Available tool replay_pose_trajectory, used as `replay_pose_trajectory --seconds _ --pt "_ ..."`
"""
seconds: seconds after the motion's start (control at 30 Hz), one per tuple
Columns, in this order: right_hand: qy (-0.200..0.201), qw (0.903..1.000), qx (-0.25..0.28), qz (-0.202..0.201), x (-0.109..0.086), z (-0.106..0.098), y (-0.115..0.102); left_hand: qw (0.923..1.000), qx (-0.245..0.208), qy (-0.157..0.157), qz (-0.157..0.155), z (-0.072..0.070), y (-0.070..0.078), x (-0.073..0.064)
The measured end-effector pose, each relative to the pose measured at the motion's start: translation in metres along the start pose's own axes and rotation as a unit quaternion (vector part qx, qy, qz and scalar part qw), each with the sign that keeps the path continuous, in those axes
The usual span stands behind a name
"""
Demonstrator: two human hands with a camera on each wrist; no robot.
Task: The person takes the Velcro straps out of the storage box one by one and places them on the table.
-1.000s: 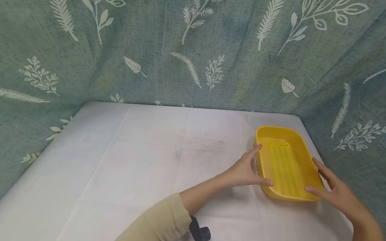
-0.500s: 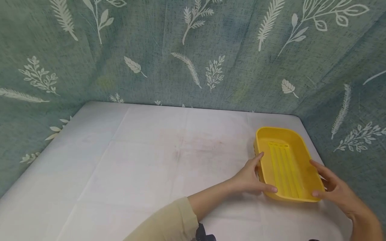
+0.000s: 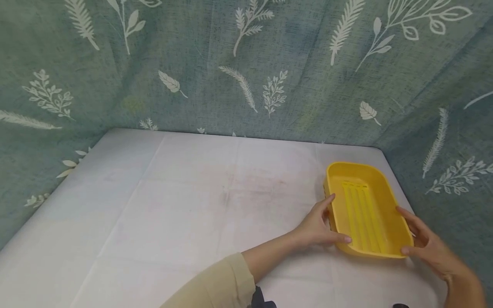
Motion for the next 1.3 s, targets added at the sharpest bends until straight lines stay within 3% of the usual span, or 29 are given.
replay_pose_trajectory --seconds 0.17,0.4,0.7,1.0,1.3 --pt "-0.025 0.9968 0.076 0.005 0.001 -0.001 0.004 0.9995 -0.028 0.001 0.013 0.001 -0.003 -0.001" --pt "-0.071 0.9834 0.164 -0.029 0.002 0.003 0.002 0.9984 -0.056 -0.003 0.007 -0.004 -0.008 -0.001" --pt "-0.066 0.9858 0.154 -0.015 0.003 0.004 0.001 0.9971 -0.072 -0.023 0.004 -0.008 -0.010 -0.002" --pt "-0.029 0.9862 0.162 -0.016 0.005 0.012 -0.006 0.9882 -0.145 -0.042 -0.027 -0.018 -0.016 -0.007" --pt "-0.008 0.9917 0.127 0.017 0.007 0.018 -0.006 0.9904 -0.130 -0.031 -0.037 -0.024 -0.013 -0.011"
Point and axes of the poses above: each hand's wrist, its own x-axis towards the middle knuckle, its own z-axis out of the palm, y = z × x, the point moved 4 cm from there along x, towards the middle knuckle, and after that the axes turned 8 degrees about z, right-handed, at the moved point
